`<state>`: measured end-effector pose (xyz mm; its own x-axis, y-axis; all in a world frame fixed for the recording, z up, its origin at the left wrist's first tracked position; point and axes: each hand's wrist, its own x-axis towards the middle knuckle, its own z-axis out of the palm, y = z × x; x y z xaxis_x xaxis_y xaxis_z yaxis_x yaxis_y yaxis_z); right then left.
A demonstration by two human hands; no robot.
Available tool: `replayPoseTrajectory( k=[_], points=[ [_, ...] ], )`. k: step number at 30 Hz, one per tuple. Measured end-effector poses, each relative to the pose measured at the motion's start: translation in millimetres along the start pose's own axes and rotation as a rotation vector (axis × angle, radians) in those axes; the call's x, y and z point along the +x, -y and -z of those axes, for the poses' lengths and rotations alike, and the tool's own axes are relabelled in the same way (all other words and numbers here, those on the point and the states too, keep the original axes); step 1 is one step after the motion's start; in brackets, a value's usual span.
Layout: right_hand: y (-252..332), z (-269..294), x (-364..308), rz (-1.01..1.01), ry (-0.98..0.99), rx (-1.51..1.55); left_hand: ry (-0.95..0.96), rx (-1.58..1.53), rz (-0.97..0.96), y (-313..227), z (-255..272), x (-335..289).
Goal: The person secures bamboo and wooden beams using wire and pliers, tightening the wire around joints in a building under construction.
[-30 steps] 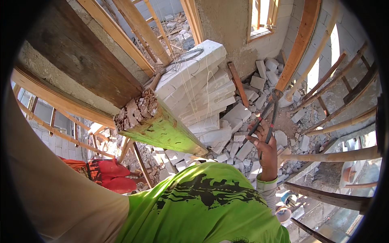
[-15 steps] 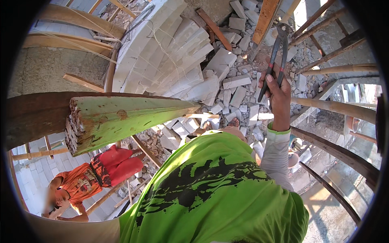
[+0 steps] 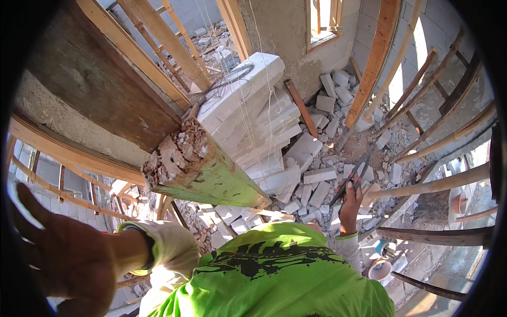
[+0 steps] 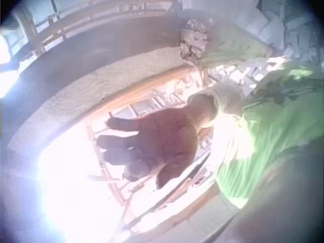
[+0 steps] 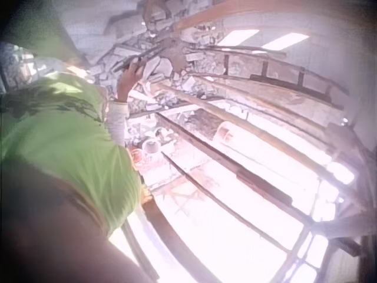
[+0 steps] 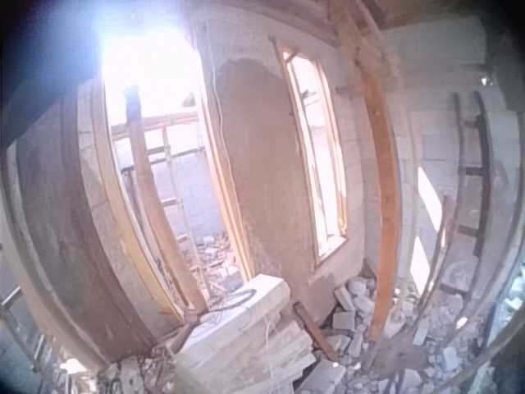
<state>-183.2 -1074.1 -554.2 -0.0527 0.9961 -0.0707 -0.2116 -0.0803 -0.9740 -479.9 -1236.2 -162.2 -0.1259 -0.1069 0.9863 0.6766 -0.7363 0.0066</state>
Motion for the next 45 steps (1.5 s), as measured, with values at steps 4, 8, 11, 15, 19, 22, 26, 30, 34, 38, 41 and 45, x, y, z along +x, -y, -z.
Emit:
replayPoseTrajectory(
  k=[4, 8, 11, 15, 19, 22, 26, 30, 34, 38, 41, 45],
  points=[
    [43, -77, -28, 0.217, 0.343, 0.233, 0.974, -0.413, 0.895, 1, 5, -162],
    [76, -127, -43, 0.676, 0.724, -0.165, 0.755, -0.244, 1.058, -9, -20, -230],
    [81, -146, -41, 0.88, 0.799, -0.252, 0.51, -0.289, 1.101, 1, -29, -254],
    [123, -106, 36, 0.58, 1.065, -0.141, 0.692, -0.387, 0.917, 16, -22, -280],
    [128, -153, 131, 0.269, 0.535, -0.07, 1.049, -0.425, 0.987, 27, -26, -285],
    [111, -231, 230, 0.233, 0.627, -0.173, 1.152, -0.215, 1.073, 36, -43, -308],
    [70, -339, 343, 0.21, 0.775, -0.47, 1.15, -0.06, 1.214, 58, -72, -316],
    [27, -424, 424, 0.488, 0.803, -0.952, 0.97, 0.143, 1.316, 67, -91, -344],
    [-25, -468, 441, 0.529, 0.804, -1.141, 0.78, 0.277, 1.488, 72, -109, -361],
    [-47, -495, 474, 0.468, 0.959, -1.105, 0.727, 0.407, 1.483, 85, -129, -368],
    [-12, -489, 462, -0.042, 1.084, -0.822, 0.608, 0.466, 1.413, 106, -141, -373],
    [1, -460, 453, -0.241, 1.07, -0.502, 0.486, 0.554, 1.212, 160, -163, -361]
  ],
)
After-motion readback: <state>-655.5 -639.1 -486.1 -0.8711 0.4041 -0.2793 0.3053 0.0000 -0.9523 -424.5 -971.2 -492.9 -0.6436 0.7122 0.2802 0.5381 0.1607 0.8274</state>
